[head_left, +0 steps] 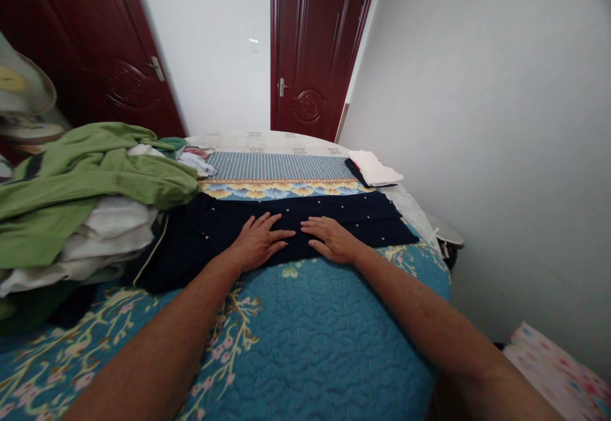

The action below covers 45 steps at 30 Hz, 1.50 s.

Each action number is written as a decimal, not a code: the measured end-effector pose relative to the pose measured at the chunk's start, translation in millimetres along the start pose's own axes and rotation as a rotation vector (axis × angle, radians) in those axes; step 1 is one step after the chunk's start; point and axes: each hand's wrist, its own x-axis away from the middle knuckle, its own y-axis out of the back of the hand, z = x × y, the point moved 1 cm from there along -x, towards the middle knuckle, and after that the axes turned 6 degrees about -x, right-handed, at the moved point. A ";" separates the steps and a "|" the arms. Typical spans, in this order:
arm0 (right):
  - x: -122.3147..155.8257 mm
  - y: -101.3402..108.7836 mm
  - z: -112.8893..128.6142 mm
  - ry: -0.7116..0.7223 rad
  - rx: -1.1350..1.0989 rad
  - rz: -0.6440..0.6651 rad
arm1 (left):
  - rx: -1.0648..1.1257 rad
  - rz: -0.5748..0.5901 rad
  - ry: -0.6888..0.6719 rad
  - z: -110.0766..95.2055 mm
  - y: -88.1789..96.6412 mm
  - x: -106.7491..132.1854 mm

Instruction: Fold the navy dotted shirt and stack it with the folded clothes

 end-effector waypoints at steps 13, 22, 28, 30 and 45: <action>-8.8 19.7 -76.7 -0.797 0.212 -0.046 | -0.144 -0.077 0.211 -4.7 -8.6 -1.3; 24.3 54.3 -149.7 -1.023 0.272 -0.114 | -0.190 -0.024 0.364 -5.3 -8.6 -1.4; 33.5 60.6 -181.5 -1.060 0.324 -0.178 | -0.094 -0.027 0.344 -7.6 -8.1 3.5; 34.9 59.1 -188.6 -1.051 0.333 -0.207 | -0.066 -0.032 0.350 -7.6 -9.8 4.1; 19.3 14.6 -103.4 -0.502 0.371 -0.340 | 0.051 0.003 0.362 -12.9 1.1 7.5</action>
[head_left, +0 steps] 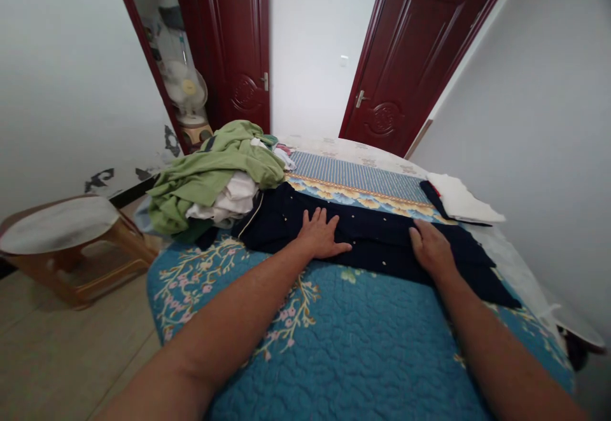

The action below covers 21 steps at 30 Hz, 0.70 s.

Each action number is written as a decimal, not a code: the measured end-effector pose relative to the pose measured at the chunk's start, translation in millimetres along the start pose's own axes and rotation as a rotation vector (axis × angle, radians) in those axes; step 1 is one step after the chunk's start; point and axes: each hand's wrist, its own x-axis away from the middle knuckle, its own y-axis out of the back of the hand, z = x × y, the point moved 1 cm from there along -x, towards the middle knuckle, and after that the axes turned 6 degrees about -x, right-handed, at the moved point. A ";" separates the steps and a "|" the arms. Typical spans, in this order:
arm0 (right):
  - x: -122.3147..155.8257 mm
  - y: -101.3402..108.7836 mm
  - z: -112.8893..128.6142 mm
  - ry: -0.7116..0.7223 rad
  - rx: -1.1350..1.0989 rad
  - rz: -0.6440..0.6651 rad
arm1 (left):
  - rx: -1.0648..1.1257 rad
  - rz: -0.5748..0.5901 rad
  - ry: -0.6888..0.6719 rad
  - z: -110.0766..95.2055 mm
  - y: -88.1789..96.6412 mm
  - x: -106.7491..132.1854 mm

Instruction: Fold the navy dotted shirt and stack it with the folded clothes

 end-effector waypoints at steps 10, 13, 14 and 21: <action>20.4 -8.9 79.1 0.128 -0.022 0.258 | -0.084 -0.129 0.391 65.9 21.6 -4.9; 20.4 -9.7 75.3 0.140 -0.024 0.257 | -0.078 -0.100 0.416 78.6 15.5 -9.4; 20.4 -10.5 74.5 0.146 -0.019 0.257 | -0.081 -0.104 0.412 80.0 13.8 -10.5; 18.6 -8.9 71.9 0.080 0.013 0.294 | -0.098 -0.105 0.383 79.0 12.3 -12.1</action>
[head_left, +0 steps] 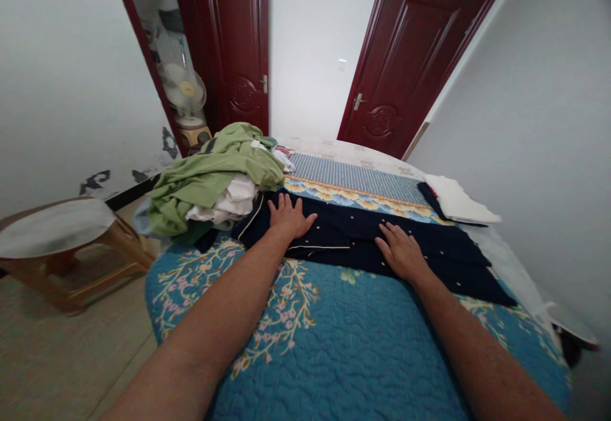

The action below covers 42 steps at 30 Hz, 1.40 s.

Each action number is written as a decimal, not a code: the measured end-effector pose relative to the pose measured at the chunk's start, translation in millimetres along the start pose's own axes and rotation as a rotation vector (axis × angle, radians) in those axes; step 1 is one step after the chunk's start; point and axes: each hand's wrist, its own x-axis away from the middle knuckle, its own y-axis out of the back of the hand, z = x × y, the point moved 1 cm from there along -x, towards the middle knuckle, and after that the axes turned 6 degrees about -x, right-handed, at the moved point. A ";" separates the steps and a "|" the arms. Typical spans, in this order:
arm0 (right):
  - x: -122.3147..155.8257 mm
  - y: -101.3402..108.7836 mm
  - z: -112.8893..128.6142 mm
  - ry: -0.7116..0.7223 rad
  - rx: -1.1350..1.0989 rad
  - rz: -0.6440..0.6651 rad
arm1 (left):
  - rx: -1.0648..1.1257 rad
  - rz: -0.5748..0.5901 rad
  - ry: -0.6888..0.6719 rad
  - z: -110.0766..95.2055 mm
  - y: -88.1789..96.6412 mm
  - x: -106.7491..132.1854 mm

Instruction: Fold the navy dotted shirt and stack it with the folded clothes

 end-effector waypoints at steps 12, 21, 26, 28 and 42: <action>6.2 30.2 -106.2 -0.470 -0.004 0.030 | -0.069 -0.019 0.011 0.6 -1.9 -9.7; 33.3 60.3 -163.2 -0.878 0.086 -0.246 | -0.091 -0.027 0.006 2.2 -2.4 -15.4; 36.1 65.5 -174.7 -0.889 0.064 -0.231 | -0.101 -0.023 -0.004 2.2 -1.3 -15.7; 34.8 66.2 -178.9 -0.933 0.042 -0.192 | -0.090 -0.042 -0.016 2.7 -2.2 -15.6; 30.3 78.2 -193.5 -0.881 -0.102 -0.073 | -0.084 -0.310 -0.388 -9.7 11.6 -6.6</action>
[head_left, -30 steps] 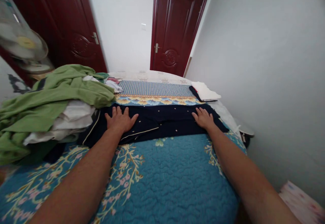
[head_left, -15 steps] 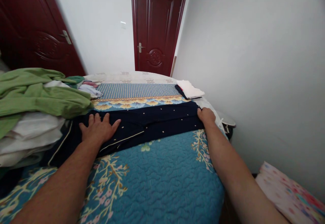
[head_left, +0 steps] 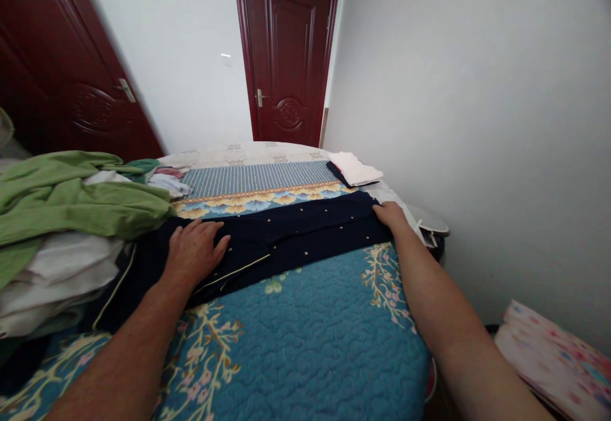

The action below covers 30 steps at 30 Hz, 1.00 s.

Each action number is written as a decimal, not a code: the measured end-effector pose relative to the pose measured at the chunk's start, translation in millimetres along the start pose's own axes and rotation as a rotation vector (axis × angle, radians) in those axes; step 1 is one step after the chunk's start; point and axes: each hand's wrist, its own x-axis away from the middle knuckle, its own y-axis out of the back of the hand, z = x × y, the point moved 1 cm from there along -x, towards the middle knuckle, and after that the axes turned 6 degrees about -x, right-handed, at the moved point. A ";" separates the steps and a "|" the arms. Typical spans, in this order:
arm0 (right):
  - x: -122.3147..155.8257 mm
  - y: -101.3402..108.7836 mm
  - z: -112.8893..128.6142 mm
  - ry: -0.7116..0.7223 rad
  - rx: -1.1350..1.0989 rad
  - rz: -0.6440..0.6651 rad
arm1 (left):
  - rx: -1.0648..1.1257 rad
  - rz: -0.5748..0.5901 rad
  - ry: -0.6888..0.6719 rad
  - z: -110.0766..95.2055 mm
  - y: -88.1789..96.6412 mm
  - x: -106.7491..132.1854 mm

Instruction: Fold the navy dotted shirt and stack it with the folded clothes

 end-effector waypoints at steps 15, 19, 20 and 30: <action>78.6 -18.2 92.3 0.410 0.156 -0.107 | 0.033 0.015 -0.165 -8.2 7.1 10.0; 76.7 -15.5 85.8 0.421 0.149 -0.147 | 0.062 0.045 -0.116 -8.3 0.5 17.6; 76.1 -14.6 83.6 0.424 0.152 -0.169 | 0.077 0.050 -0.097 -8.0 -0.9 18.8; 57.1 -8.1 60.7 0.239 0.060 -0.097 | 0.190 0.100 0.011 10.7 -4.0 19.2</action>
